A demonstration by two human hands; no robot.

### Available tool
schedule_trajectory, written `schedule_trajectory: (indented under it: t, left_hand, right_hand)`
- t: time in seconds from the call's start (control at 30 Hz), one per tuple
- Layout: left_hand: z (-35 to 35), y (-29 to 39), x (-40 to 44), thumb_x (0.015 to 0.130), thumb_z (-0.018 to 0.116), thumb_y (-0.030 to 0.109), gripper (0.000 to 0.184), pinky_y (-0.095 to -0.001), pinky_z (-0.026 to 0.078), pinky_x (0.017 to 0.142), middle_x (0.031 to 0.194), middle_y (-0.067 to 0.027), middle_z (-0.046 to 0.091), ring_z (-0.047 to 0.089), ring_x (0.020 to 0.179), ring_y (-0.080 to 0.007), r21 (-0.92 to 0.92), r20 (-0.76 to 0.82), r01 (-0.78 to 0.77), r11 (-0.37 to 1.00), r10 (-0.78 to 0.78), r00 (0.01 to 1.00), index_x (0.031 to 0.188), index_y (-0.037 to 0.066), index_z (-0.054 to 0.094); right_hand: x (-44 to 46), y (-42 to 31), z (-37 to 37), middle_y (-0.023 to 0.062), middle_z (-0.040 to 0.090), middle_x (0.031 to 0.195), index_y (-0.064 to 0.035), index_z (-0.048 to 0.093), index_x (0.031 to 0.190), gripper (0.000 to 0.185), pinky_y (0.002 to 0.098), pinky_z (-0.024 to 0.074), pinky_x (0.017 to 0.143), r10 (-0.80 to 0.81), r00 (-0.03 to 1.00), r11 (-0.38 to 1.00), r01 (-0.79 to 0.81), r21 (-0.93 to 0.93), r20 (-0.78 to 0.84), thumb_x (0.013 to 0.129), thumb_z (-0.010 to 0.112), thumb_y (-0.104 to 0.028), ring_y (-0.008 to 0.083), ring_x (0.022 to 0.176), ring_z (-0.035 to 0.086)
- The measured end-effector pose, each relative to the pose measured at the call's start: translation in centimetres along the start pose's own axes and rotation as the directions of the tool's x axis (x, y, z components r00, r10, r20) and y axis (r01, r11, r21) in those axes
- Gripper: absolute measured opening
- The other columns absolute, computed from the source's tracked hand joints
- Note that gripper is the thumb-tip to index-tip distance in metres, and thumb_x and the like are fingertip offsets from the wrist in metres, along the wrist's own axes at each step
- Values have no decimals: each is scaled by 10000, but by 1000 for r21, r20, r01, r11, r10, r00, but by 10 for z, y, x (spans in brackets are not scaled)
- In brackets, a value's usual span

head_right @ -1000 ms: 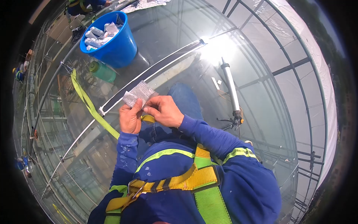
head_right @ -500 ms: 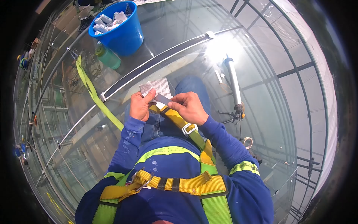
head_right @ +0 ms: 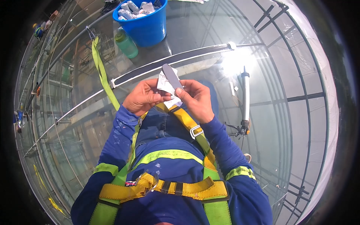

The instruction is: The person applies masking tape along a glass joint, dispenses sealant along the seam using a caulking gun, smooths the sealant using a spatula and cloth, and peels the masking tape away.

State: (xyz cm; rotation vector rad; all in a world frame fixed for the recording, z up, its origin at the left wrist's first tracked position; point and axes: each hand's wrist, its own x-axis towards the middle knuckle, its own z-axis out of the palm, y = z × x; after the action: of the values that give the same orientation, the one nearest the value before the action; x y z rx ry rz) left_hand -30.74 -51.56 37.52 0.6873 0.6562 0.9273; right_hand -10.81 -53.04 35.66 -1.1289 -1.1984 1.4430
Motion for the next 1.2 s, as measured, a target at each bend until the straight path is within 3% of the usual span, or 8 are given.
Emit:
schedule_trajectory:
  t: [0.13, 0.27, 0.5, 0.73, 0.83, 0.93, 1.07, 1.2]
  left_hand:
    - [-25, -25, 8, 884, 718, 162, 204, -240, 499, 617, 824, -71, 687, 620, 701, -117, 250, -129, -79, 965, 114, 985, 944, -32, 706]
    - [-34, -44, 20, 876, 727, 164, 245, -243, 436, 483, 621, -33, 619, 524, 508, -85, 220, -378, -216, 951, 288, 880, 723, -19, 674]
    - [-56, -36, 39, 897, 697, 161, 245, -268, 496, 515, 673, -56, 652, 605, 553, -113, 188, -547, -286, 940, 342, 764, 738, -25, 670]
    - [-67, -10, 17, 919, 677, 180, 216, -273, 541, 576, 767, -43, 674, 634, 641, -109, 260, -410, -186, 948, 282, 867, 891, -34, 691]
    - [-49, -15, 2, 935, 638, 114, 217, -290, 559, 771, 918, -100, 681, 663, 817, -147, 115, -257, -170, 979, 195, 947, 1062, -60, 660]
    - [-25, 2, -12, 918, 646, 67, 214, -280, 541, 792, 950, -104, 680, 655, 858, -149, -76, -138, -118, 990, 107, 985, 1091, -61, 652]
    - [-24, -9, -18, 878, 700, 46, 241, -248, 516, 711, 965, -72, 691, 639, 833, -115, 241, -139, -217, 946, 255, 957, 1103, -34, 661]
    - [-26, -22, -14, 884, 716, 102, 170, -237, 504, 629, 859, -27, 694, 622, 733, -84, 295, -335, -257, 920, 351, 874, 1012, -9, 695]
  right_hand:
    - [3, 5, 27, 70, 692, 884, 64, 637, 1105, 239, 239, 505, 675, 35, 999, 990, -36, 139, 12, 902, 664, -59, 87, 764, 620]
    - [8, 17, 32, 60, 684, 846, 77, 645, 1076, 218, 232, 475, 605, 82, 996, 992, -85, 88, 33, 901, 661, -52, 70, 703, 593]
    - [12, 19, 28, 56, 674, 837, 75, 637, 1091, 237, 232, 460, 586, 194, 972, 959, -216, 184, 133, 905, 659, -70, 79, 671, 581]
    - [13, 23, 29, -1, 502, 853, 0, 524, 1259, 312, 209, 391, 568, 277, 835, 514, -547, 661, 475, 981, 552, -138, 80, 694, 449]
    - [18, 31, 26, 8, 533, 864, -16, 571, 1164, 232, 218, 390, 581, 225, 786, 363, -616, 699, 576, 980, 565, -157, 77, 678, 450]
    - [20, 29, 28, 14, 534, 865, -25, 569, 1115, 188, 215, 376, 561, 230, 778, 331, -628, 704, 585, 979, 565, -154, 70, 654, 429]
    - [17, 27, 29, 16, 526, 862, -27, 551, 1104, 167, 214, 360, 531, 276, 758, 347, -652, 675, 590, 986, 541, -144, 64, 623, 408]
    - [13, 31, 37, -4, 468, 823, -56, 529, 1105, 145, 206, 350, 511, 269, 671, 252, -742, 621, 692, 994, 505, -145, 57, 598, 377]
